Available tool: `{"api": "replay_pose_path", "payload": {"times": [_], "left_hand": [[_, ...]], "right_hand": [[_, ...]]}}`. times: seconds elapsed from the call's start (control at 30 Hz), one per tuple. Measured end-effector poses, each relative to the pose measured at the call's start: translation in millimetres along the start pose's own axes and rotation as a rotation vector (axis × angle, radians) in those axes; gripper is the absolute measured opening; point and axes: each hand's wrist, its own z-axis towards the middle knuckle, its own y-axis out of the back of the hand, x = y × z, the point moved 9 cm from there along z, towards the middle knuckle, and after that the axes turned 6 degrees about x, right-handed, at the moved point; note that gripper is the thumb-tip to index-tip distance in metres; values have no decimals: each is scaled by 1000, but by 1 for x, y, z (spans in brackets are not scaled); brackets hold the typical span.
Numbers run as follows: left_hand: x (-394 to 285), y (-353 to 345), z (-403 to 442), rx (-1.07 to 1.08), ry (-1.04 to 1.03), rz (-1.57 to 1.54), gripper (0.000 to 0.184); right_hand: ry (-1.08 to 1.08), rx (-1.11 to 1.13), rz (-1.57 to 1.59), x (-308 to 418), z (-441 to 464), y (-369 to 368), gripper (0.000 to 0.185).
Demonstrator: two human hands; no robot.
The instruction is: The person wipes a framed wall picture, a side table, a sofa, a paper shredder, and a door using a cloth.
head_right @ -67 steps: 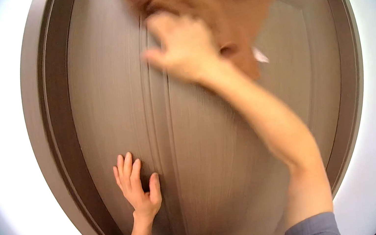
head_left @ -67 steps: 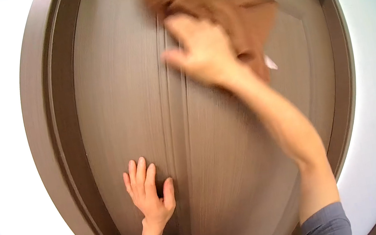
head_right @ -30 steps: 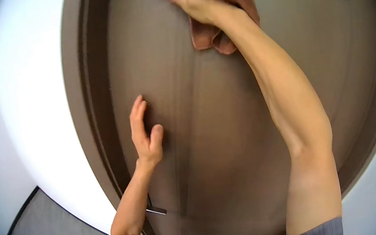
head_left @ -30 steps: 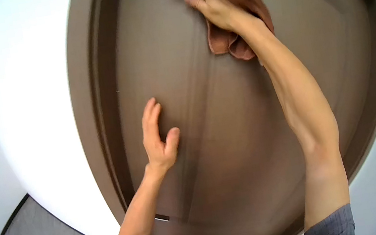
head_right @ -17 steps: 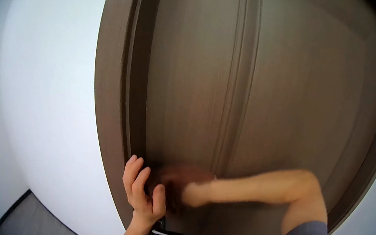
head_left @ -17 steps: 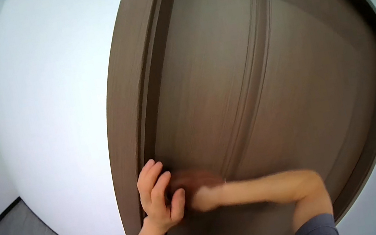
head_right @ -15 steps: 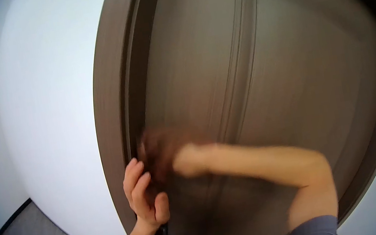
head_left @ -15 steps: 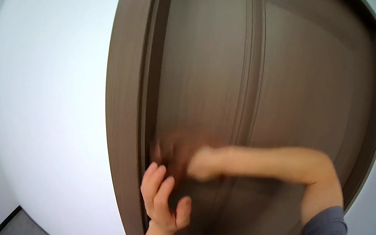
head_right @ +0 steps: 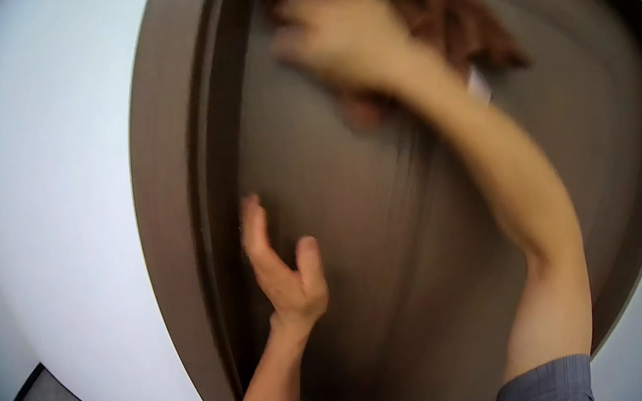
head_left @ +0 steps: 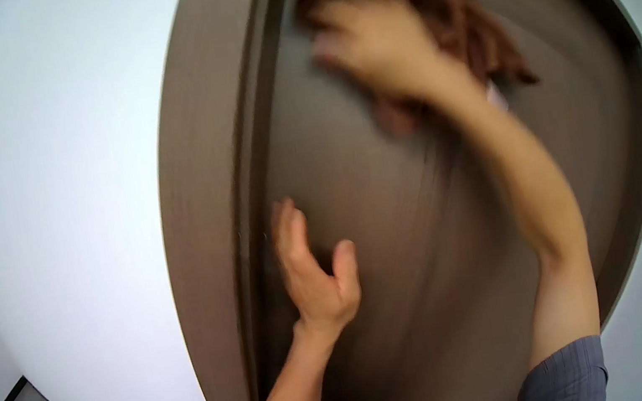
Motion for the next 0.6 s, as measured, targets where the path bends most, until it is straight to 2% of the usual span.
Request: {"api": "replay_pose_path", "payload": {"times": [0.03,0.1,0.17,0.23,0.27,0.33,0.4,0.43,0.47,0.5,0.57,0.6], "left_hand": [[1,11,-7,-21,12,17,67],[26,19,2,-119,45,-126,69],[85,8,-25,-33,284,-351,73],[54,36,-14,-163,-55,-226,78],[46,37,-10,-177,-16,-213,62],[37,35,-21,-145,-10,-185,60],[52,27,-37,-103,-4,-149,58],[44,45,-2,-92,7,-104,57],[53,43,-7,-79,17,-67,57],[54,47,-14,-74,17,-67,57],[50,48,-24,-73,24,-107,59],[57,47,-28,-67,32,-113,59]], "right_hand": [[12,85,130,58,-31,-2,41],[181,466,486,159,-80,-29,46],[335,670,701,204,-106,-42,48],[373,757,725,185,-93,-40,50],[309,751,683,150,-77,-48,51],[22,672,531,38,-42,-64,53],[-640,544,510,-132,-23,-90,55],[-943,461,552,-215,-8,-89,56],[-638,-41,411,-202,14,-47,63],[-506,-121,387,-183,12,-32,45],[-341,-117,-13,-122,-1,-12,41],[-272,-42,1,-75,-11,-17,50]]}}
